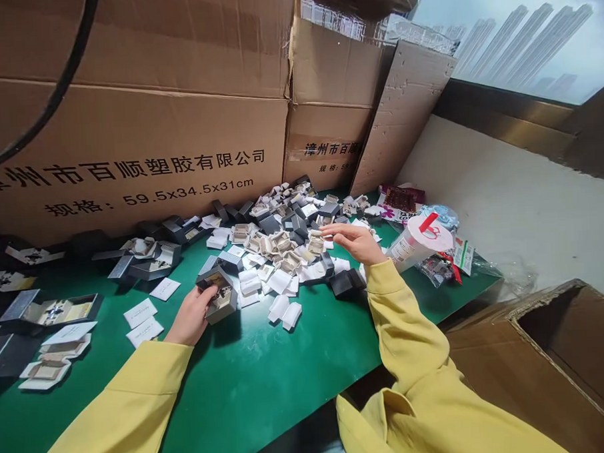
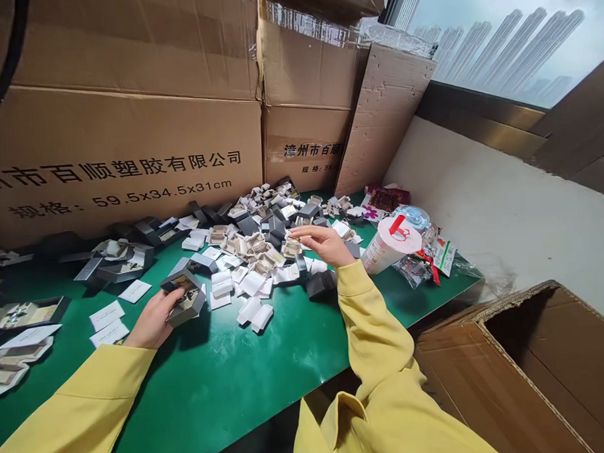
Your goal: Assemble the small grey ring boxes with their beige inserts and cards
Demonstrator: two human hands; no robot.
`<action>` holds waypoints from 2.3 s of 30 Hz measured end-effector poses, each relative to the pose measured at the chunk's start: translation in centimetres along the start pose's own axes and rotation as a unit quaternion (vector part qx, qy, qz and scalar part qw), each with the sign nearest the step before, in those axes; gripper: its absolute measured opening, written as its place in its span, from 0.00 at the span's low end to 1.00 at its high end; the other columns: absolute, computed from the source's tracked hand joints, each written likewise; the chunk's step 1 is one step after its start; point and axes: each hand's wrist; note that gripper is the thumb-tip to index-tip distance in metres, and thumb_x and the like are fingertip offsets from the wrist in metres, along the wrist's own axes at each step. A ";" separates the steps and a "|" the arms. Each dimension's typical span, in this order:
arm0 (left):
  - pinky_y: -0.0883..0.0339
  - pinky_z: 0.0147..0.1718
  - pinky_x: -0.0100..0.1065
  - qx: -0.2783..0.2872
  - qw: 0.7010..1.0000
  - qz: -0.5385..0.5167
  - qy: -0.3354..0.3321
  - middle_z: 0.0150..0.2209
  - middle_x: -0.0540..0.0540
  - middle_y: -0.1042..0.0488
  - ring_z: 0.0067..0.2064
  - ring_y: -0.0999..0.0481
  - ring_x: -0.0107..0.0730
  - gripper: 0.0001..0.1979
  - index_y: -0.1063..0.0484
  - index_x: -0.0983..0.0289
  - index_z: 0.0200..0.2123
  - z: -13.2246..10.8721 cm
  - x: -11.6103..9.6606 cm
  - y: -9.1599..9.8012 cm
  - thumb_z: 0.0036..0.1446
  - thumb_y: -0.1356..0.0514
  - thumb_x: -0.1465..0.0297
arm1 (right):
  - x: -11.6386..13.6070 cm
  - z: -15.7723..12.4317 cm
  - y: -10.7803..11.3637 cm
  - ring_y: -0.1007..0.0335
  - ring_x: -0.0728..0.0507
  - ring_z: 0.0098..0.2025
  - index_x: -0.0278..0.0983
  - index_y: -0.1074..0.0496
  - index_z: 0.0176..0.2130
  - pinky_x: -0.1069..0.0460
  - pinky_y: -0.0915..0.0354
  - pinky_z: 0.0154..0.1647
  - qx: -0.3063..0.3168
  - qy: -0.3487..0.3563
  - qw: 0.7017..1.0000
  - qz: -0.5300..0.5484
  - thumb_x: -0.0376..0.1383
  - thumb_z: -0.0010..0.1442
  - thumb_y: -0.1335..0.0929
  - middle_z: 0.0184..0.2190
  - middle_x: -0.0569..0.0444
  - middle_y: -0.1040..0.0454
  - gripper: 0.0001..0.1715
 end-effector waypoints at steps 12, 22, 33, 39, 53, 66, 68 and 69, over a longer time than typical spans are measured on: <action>0.31 0.22 0.28 -0.008 1.000 -0.009 0.000 0.30 0.52 0.24 0.25 0.26 0.29 0.19 0.33 0.65 0.39 0.1 0.1 0.0 0.41 0.38 0.66 | -4.6 0.4 -2.7 0.32 0.40 0.42 0.41 0.28 0.44 0.50 0.37 0.40 0.153 -0.136 0.907 -0.368 0.38 0.55 0.34 0.40 0.46 0.27 0.16; 0.30 0.23 0.29 -0.004 1.000 -0.017 0.004 0.28 0.53 0.24 0.25 0.26 0.30 0.19 0.33 0.64 0.39 0.0 0.0 0.0 0.41 0.38 0.66 | -5.0 0.0 -0.8 0.29 0.45 0.36 0.37 0.26 0.39 0.52 0.35 0.38 0.021 -0.208 0.932 -0.296 0.35 0.56 0.39 0.32 0.50 0.24 0.15; 0.31 0.23 0.28 -0.019 1.000 -0.003 0.014 0.27 0.51 0.25 0.25 0.26 0.30 0.18 0.32 0.64 0.40 -0.2 -0.4 -0.3 0.42 0.39 0.67 | -0.1 0.1 -2.7 0.27 0.42 0.41 0.38 0.30 0.46 0.48 0.29 0.36 -0.005 -0.143 0.950 0.277 0.44 0.46 0.30 0.44 0.50 0.27 0.27; 0.30 0.23 0.28 -0.022 1.000 -0.005 0.009 0.26 0.51 0.25 0.25 0.26 0.29 0.20 0.32 0.65 0.40 -0.1 -0.3 -0.3 0.41 0.38 0.67 | -1.6 -0.8 0.7 0.28 0.46 0.36 0.37 0.27 0.38 0.51 0.31 0.35 -0.004 -0.167 0.986 -0.008 0.42 0.54 0.35 0.36 0.52 0.25 0.15; 0.31 0.25 0.28 -0.020 1.000 0.017 0.007 0.27 0.50 0.25 0.28 0.26 0.32 0.17 0.32 0.64 0.38 0.2 -0.2 0.0 0.43 0.38 0.67 | -3.3 -1.1 0.9 0.34 0.50 0.27 0.36 0.29 0.25 0.57 0.42 0.26 0.221 -0.233 0.908 -0.269 0.34 0.44 0.29 0.24 0.57 0.29 0.05; 0.31 0.24 0.27 -0.032 0.999 -0.001 0.030 0.27 0.48 0.25 0.28 0.27 0.30 0.17 0.33 0.63 0.38 0.1 -0.2 -0.1 0.41 0.37 0.69 | -0.1 -1.0 1.2 0.29 0.45 0.39 0.40 0.32 0.47 0.51 0.30 0.35 0.050 -0.123 0.979 0.153 0.44 0.50 0.32 0.42 0.52 0.28 0.24; 0.31 0.24 0.27 -0.031 0.999 0.008 0.029 0.26 0.48 0.26 0.27 0.27 0.30 0.16 0.33 0.63 0.37 0.0 -0.4 -0.2 0.42 0.38 0.68 | -0.3 -1.6 2.4 0.29 0.45 0.38 0.40 0.31 0.46 0.50 0.30 0.35 0.037 -0.148 0.987 0.042 0.41 0.53 0.34 0.41 0.51 0.27 0.20; 0.31 0.24 0.27 -0.031 0.999 0.015 0.025 0.26 0.48 0.26 0.27 0.27 0.30 0.15 0.33 0.63 0.36 -0.1 -0.4 -0.2 0.41 0.38 0.67 | -0.6 -2.0 3.1 0.29 0.45 0.38 0.39 0.29 0.44 0.50 0.30 0.36 0.047 -0.164 0.985 -0.039 0.39 0.53 0.34 0.38 0.52 0.26 0.17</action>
Point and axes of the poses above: each hand's wrist, its own z-axis towards the middle knuckle, its own y-axis out of the back of the hand, x = y × z
